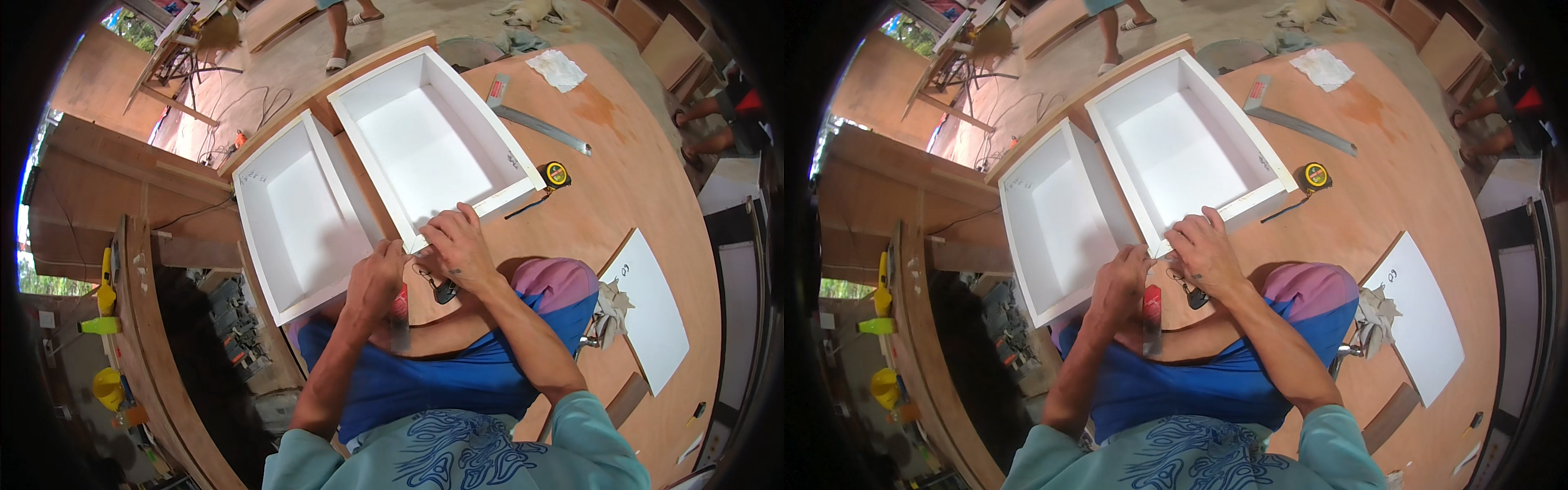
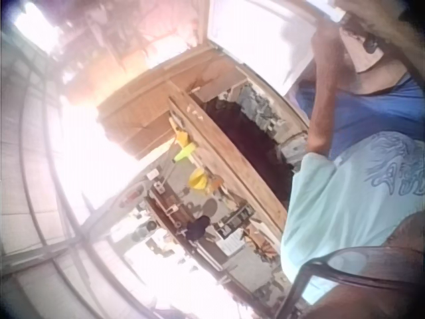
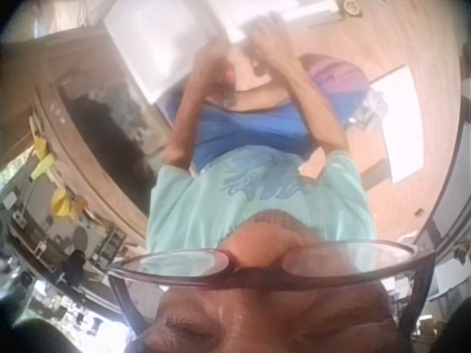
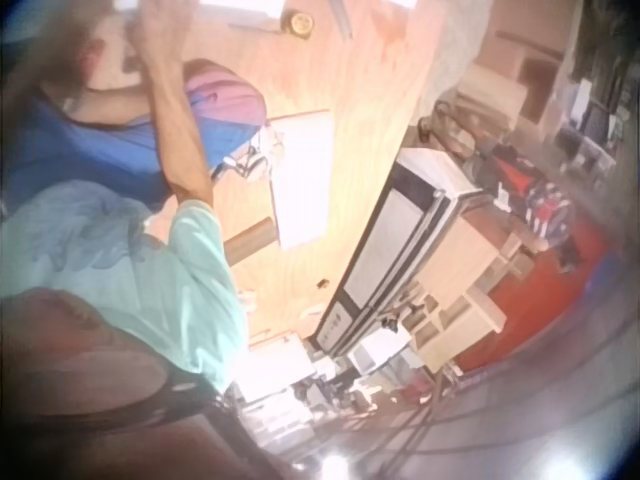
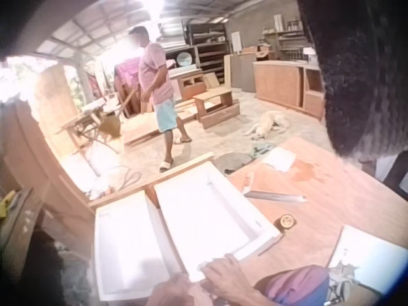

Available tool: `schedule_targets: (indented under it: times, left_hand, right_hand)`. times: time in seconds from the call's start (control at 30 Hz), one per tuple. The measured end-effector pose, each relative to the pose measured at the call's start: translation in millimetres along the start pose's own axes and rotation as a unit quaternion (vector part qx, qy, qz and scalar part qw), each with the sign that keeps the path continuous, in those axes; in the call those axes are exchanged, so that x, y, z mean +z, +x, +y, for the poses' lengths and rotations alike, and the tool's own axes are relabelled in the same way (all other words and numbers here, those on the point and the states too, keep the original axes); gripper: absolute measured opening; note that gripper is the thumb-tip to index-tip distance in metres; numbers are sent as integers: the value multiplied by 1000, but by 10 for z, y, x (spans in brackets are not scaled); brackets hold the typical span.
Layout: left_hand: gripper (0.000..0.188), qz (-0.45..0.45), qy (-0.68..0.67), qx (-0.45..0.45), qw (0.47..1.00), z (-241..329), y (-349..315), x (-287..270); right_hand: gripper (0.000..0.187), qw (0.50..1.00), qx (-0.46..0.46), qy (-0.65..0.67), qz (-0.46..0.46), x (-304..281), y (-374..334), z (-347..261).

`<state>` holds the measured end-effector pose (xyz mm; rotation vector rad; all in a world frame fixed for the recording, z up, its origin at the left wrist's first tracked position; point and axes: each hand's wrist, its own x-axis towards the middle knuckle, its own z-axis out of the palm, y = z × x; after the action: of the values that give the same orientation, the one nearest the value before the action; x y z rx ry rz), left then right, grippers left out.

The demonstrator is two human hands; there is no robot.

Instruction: The person is assembling two white wooden boxes on the floor. They use a hammer to drive nails into the box edges and a red sanding block to smooth the surfaces. The person repeatedly hammers nails and sands the boxes throughout the clip.

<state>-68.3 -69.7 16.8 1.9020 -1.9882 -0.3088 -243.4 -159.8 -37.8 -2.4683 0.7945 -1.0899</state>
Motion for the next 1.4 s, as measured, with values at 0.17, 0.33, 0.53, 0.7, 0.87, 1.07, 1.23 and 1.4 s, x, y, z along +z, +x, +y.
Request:
schedule_targets:
  times: [0.17,0.33,0.53,0.7,0.87,1.07,1.23,1.4]
  left_hand:
    - [21,6,17,6,1000,-58,-59,19]
    - [21,70,13,-21,997,14,-112,205]
    - [18,130,34,-31,990,31,-162,396]
    - [14,149,16,-27,988,-6,-179,506]
    - [8,174,66,3,983,47,-190,490]
    - [10,136,129,85,979,6,-284,262]
    - [17,155,28,106,982,239,-688,239]
    - [10,25,-36,3,999,351,-872,619]
  right_hand:
    - [35,1000,11,20,-3,-35,30,-57]
    - [39,1000,5,12,-3,-25,6,-25]
    - [47,1000,2,2,-3,-41,19,-39]
    - [47,1000,-2,11,6,-26,27,-40]
    - [44,1000,-2,9,11,-2,12,-26]
    - [43,1000,-7,1,7,-6,1,-14]
    - [44,1000,0,11,-15,-23,-4,-30]
    - [46,1000,0,8,27,-102,1,-61]
